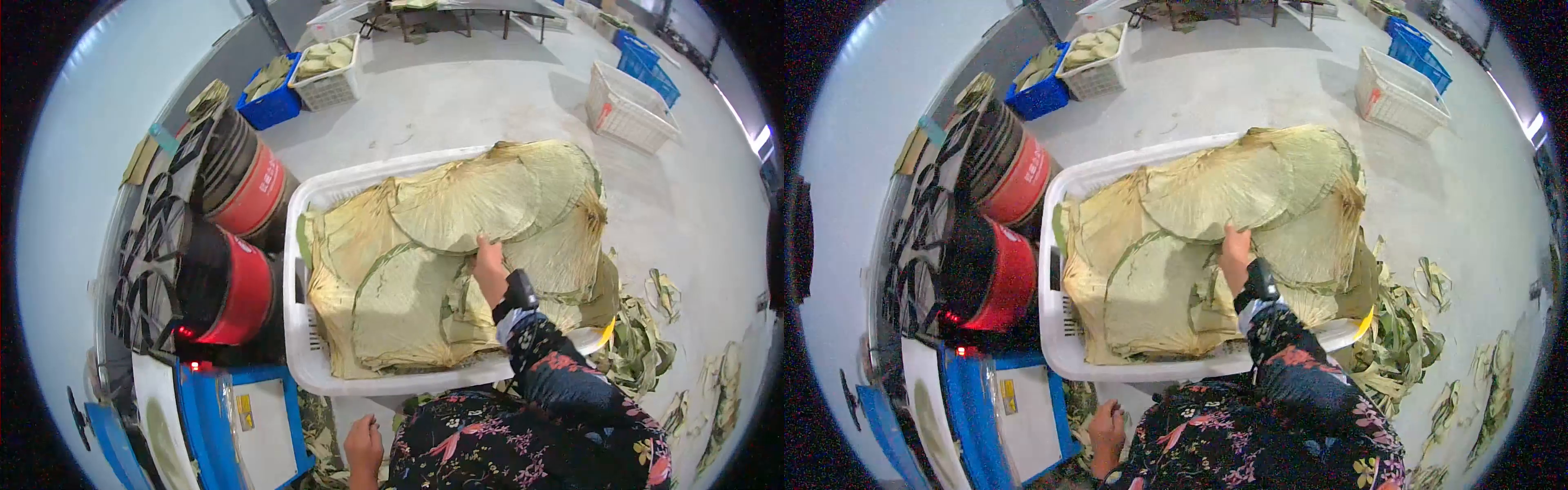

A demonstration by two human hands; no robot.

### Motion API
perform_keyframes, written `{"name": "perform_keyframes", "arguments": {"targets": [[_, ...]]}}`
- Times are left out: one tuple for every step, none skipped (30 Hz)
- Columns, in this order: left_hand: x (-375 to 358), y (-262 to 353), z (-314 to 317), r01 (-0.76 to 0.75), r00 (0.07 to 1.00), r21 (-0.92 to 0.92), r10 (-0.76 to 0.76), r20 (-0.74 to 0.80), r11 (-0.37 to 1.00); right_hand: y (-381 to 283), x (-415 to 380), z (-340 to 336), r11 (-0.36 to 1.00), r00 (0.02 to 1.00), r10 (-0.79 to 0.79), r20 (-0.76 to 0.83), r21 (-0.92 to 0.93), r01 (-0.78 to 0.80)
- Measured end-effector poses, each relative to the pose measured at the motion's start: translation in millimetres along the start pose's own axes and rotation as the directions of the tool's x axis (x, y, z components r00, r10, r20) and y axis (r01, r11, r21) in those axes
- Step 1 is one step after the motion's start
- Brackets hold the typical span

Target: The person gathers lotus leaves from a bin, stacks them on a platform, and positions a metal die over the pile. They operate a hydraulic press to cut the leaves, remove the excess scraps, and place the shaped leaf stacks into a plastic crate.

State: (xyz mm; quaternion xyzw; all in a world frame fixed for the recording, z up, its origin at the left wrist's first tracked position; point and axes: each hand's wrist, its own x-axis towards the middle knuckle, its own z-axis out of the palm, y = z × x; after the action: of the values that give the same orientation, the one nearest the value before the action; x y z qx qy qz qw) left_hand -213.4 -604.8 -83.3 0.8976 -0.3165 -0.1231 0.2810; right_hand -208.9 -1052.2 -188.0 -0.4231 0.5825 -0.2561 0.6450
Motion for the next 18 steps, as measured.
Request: {"name": "perform_keyframes", "arguments": {"targets": [[2.2,3.3,-1.8,-0.005,1.0,0.001,0.005,-0.005,1.0,-6.3,-8.9,5.9,0.989,0.997,0.044,-0.068,0.142,-0.034],[3.4,4.9,-2.3,-0.007,1.0,0.005,0.007,-0.01,1.0,-8.1,-10.2,5.5,0.957,0.987,0.097,-0.126,0.283,-0.058],[2.4,3.4,0.1,-0.015,1.0,0.005,0.015,-0.007,1.0,19.2,26.5,14.1,0.969,0.951,0.008,-0.31,0.236,0.069],[0.4,0.6,3.9,0.023,1.0,-0.005,-0.023,0.012,1.0,7.2,23.1,11.7,0.968,0.95,0.007,-0.312,0.241,0.072],[-0.1,-0.1,6.3,0.065,0.997,-0.013,-0.065,0.031,0.998,-13.7,11.4,8.4,0.957,0.946,0.172,-0.273,0.273,-0.095],[1.0,2.6,6.1,0.064,0.998,-0.011,-0.063,0.03,0.998,-25.2,5.2,6.9,0.919,0.915,0.334,-0.228,0.297,-0.261],[1.7,6.5,4.6,0.028,0.999,-0.001,-0.028,0.033,1.0,-11.0,13.6,-0.4,0.918,0.915,0.334,-0.225,0.298,-0.262],[1.9,9.8,3.0,-0.006,0.999,0.009,0.006,0.035,1.0,18.7,30.8,-13.9,0.988,0.995,-0.048,-0.085,-0.152,0.035],[2.5,12.4,1.8,-0.006,0.999,0.012,0.006,0.032,1.0,33.5,41.1,-20.0,0.772,0.919,-0.337,0.205,-0.499,0.394],[1.9,14.6,0.3,0.023,0.999,0.006,-0.023,0.042,1.0,29.9,42.7,-14.2,0.773,0.919,-0.336,0.206,-0.496,0.395],[1.8,15.9,-0.4,0.051,0.997,0.001,-0.051,0.053,0.999,21.4,42.1,-2.7,0.988,0.992,-0.045,0.12,0.155,0.026],[1.2,15.3,-0.3,0.049,0.997,0.006,-0.05,0.052,0.999,14.9,39.4,7.8,0.601,0.94,0.238,0.244,0.723,-0.34],[0.0,13.6,0.1,0.031,0.999,0.032,-0.033,0.037,0.999,7.2,31.3,14.6,0.597,0.94,0.236,0.246,0.726,-0.34],[0.4,13.0,0.4,0.014,1.0,0.057,-0.015,0.021,0.998,-1.0,22.8,20.7,0.507,0.948,0.219,0.232,0.803,-0.314],[1.3,13.7,-0.1,0.012,1.0,0.06,-0.013,0.019,0.998,-9.1,13.9,26.3,0.409,0.955,0.206,0.216,0.867,-0.284],[1.5,15.1,-1.1,0.012,0.999,0.059,-0.014,0.029,0.998,-10.3,11.1,31.1,0.407,0.954,0.206,0.216,0.868,-0.285],[1.4,16.4,-2.0,0.011,0.999,0.057,-0.013,0.041,0.998,-11.1,8.0,34.6,0.408,0.973,0.162,0.167,0.886,-0.22],[2.1,18.1,-2.9,0.009,0.999,0.059,-0.011,0.04,0.998,-12.7,5.3,37.1,0.407,0.986,0.117,0.117,0.9,-0.155]]}}
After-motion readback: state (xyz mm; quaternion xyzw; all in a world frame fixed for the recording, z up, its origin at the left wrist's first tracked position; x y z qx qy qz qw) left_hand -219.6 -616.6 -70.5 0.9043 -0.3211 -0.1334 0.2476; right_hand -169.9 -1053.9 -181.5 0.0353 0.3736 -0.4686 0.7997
